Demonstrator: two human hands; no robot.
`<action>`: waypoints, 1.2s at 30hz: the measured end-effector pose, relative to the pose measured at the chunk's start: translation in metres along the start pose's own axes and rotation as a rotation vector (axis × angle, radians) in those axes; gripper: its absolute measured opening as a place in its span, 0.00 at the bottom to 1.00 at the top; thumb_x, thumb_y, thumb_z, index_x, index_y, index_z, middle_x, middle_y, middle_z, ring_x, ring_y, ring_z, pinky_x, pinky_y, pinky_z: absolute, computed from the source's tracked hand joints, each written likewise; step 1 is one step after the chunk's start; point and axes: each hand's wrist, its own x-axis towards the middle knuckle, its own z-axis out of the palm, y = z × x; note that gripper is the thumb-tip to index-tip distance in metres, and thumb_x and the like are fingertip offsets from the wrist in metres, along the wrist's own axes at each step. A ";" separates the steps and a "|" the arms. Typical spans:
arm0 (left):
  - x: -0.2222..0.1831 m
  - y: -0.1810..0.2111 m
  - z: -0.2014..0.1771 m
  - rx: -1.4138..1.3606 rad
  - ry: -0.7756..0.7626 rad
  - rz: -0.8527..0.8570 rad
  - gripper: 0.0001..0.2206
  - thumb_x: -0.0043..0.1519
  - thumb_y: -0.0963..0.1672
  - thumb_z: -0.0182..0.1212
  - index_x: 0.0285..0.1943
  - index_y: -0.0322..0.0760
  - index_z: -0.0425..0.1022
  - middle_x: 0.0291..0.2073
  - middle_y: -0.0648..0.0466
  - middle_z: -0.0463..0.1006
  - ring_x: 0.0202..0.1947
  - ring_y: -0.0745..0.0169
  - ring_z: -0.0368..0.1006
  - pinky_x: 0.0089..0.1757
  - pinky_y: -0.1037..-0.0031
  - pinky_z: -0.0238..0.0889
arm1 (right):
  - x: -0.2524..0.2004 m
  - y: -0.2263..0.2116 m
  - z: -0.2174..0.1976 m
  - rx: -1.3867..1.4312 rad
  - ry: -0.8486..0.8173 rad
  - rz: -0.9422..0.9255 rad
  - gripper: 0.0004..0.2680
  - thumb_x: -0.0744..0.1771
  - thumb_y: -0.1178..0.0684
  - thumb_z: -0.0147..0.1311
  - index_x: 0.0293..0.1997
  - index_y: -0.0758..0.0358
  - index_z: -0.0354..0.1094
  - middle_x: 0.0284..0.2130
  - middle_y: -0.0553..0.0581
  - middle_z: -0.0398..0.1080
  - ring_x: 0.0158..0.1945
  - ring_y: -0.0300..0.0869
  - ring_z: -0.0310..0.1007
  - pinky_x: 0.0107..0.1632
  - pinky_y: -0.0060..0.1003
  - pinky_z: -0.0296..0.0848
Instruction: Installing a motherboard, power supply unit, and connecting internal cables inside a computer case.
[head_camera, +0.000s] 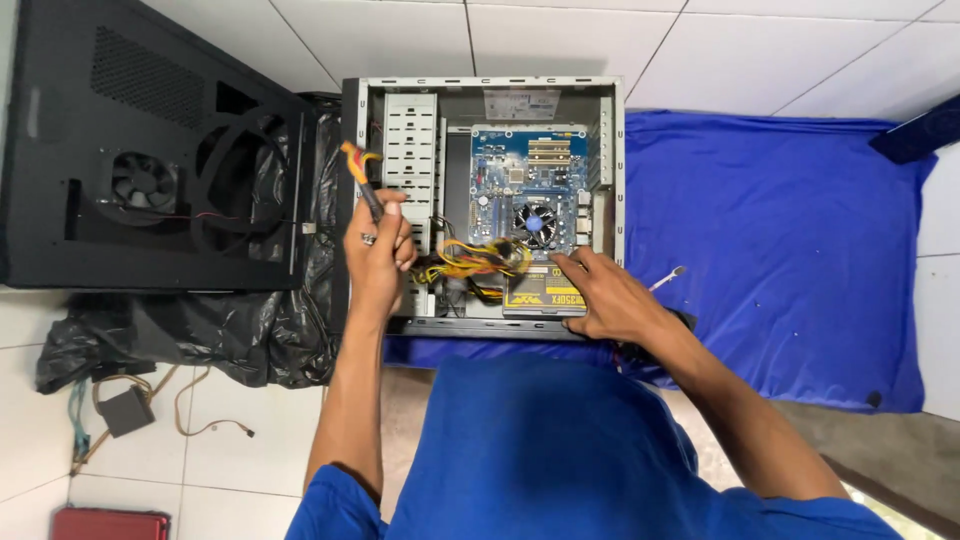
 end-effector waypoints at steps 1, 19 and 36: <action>0.000 0.002 0.007 -0.004 0.001 -0.001 0.09 0.72 0.44 0.53 0.56 0.35 0.69 0.17 0.61 0.54 0.11 0.76 0.50 0.16 0.84 0.50 | 0.001 0.000 -0.002 -0.003 -0.003 0.001 0.35 0.55 0.45 0.70 0.68 0.67 0.59 0.54 0.66 0.64 0.52 0.65 0.71 0.56 0.57 0.72; -0.020 -0.041 0.052 0.806 -0.413 -0.308 0.23 0.59 0.50 0.71 0.62 0.42 0.75 0.48 0.44 0.82 0.52 0.42 0.76 0.52 0.58 0.67 | 0.030 0.019 -0.010 0.141 -0.416 0.183 0.37 0.55 0.49 0.74 0.70 0.69 0.56 0.56 0.68 0.64 0.57 0.70 0.70 0.57 0.59 0.73; -0.015 -0.085 0.055 1.255 -0.861 -0.591 0.36 0.55 0.57 0.67 0.66 0.32 0.66 0.57 0.32 0.77 0.62 0.27 0.70 0.60 0.45 0.62 | 0.051 0.060 0.062 -0.198 -0.435 0.261 0.10 0.58 0.63 0.62 0.40 0.72 0.77 0.36 0.70 0.77 0.42 0.62 0.81 0.40 0.50 0.82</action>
